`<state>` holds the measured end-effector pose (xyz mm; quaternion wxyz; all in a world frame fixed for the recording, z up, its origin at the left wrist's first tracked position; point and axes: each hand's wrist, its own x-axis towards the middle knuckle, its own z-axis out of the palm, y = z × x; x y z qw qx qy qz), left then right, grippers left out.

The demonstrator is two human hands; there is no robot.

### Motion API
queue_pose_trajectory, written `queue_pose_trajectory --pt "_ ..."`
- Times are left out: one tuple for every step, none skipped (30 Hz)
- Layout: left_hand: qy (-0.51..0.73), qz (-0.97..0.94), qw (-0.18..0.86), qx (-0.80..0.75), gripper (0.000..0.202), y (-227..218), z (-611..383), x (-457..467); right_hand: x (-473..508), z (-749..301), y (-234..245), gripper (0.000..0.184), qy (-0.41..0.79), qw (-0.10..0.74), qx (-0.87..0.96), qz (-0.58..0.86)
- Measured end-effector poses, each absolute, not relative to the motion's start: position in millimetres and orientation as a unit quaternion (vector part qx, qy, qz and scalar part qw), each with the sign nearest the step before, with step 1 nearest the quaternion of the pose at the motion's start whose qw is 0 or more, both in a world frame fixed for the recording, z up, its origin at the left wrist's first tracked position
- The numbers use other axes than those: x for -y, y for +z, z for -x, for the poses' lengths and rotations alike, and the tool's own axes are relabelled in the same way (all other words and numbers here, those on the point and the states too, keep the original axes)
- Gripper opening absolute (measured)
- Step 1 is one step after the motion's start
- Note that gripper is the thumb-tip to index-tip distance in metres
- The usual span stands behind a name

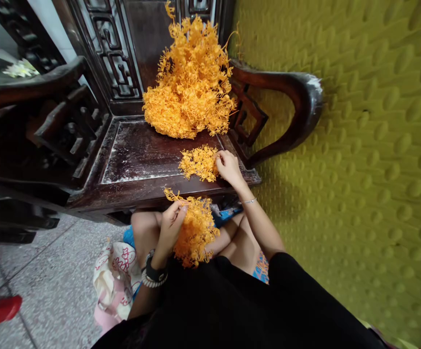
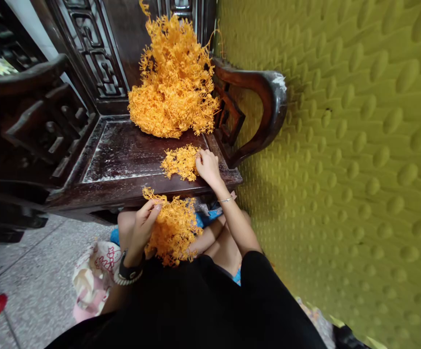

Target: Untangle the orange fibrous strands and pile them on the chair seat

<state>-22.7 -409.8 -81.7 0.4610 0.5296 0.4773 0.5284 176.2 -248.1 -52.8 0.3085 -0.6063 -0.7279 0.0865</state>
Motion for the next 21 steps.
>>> queue_pose_trajectory --pt "0.527 -0.520 0.472 -0.479 0.021 -82 22 409 247 -176 -57 0.020 0.090 0.289 0.729 0.614" --pt "0.527 -0.509 0.481 -0.481 0.021 -82 22 409 246 -176 -60 0.021 0.093 0.276 0.729 0.619" --pt "0.527 -0.497 0.489 -0.486 0.021 -82 22 408 246 -177 -62 0.022 0.094 0.270 0.728 0.623" --pt "0.528 -0.484 0.495 -0.491 0.022 -83 22 407 246 -179 -63 0.022 0.093 0.270 0.726 0.626" --pt "0.531 -0.472 0.499 -0.496 0.022 -84 22 406 247 -180 -64 0.022 0.090 0.276 0.722 0.628" --pt "0.534 -0.462 0.503 -0.498 0.022 -84 22 405 249 -181 -63 0.023 0.084 0.294 0.717 0.626" --pt "0.537 -0.455 0.506 -0.498 0.022 -85 22 404 253 -182 -61 0.026 0.077 0.327 0.710 0.619" --pt "0.540 -0.452 0.509 -0.495 0.022 -86 22 403 258 -182 -58 0.029 0.069 0.374 0.701 0.603" --pt "0.543 -0.450 0.511 -0.491 0.021 -86 21 403 265 -180 -54 0.030 0.063 0.427 0.692 0.578" --pt "0.546 -0.451 0.511 -0.488 0.021 -86 21 402 274 -178 -49 0.028 0.068 0.474 0.688 0.546" --pt "0.547 -0.454 0.508 -0.487 0.021 -85 21 402 284 -175 -45 0.023 0.093 0.502 0.692 0.510" --pt "0.549 -0.458 0.501 -0.487 0.021 -84 21 402 297 -170 -41 0.017 0.138 0.506 0.708 0.472" --pt "0.551 -0.465 0.494 -0.486 0.021 -83 21 402 310 -164 -37 0.018 0.210 0.476 0.735 0.435" --pt "0.553 -0.473 0.485 -0.485 0.021 -82 20 403 322 -158 -35 0.022 0.289 0.429 0.758 0.398" --pt "0.553 -0.481 0.479 -0.483 0.021 -81 20 403 334 -152 -34 0.026 0.351 0.388 0.769 0.368" --pt "0.552 -0.489 0.474 -0.481 0.021 -79 19 404 345 -146 -34 0.027 0.389 0.367 0.767 0.354" --pt "0.552 -0.496 0.470 -0.479 0.021 -78 19 405 353 -141 -34 0.026 0.406 0.362 0.762 0.351" --pt "0.550 -0.503 0.465 -0.478 0.021 -77 18 406 359 -136 -35 0.025 0.406 0.370 0.755 0.358" --pt "0.548 -0.511 0.460 -0.477 0.022 -76 18 408 363 -133 -37 0.024 0.397 0.384 0.747 0.369" --pt "0.546 -0.518 0.454 -0.477 0.022 -75 17 409 365 -130 -37 0.024 0.391 0.396 0.741 0.377" --pt "0.546 -0.523 0.447 -0.478 0.022 -74 17 410 365 -129 -38 0.025 0.391 0.406 0.733 0.381"
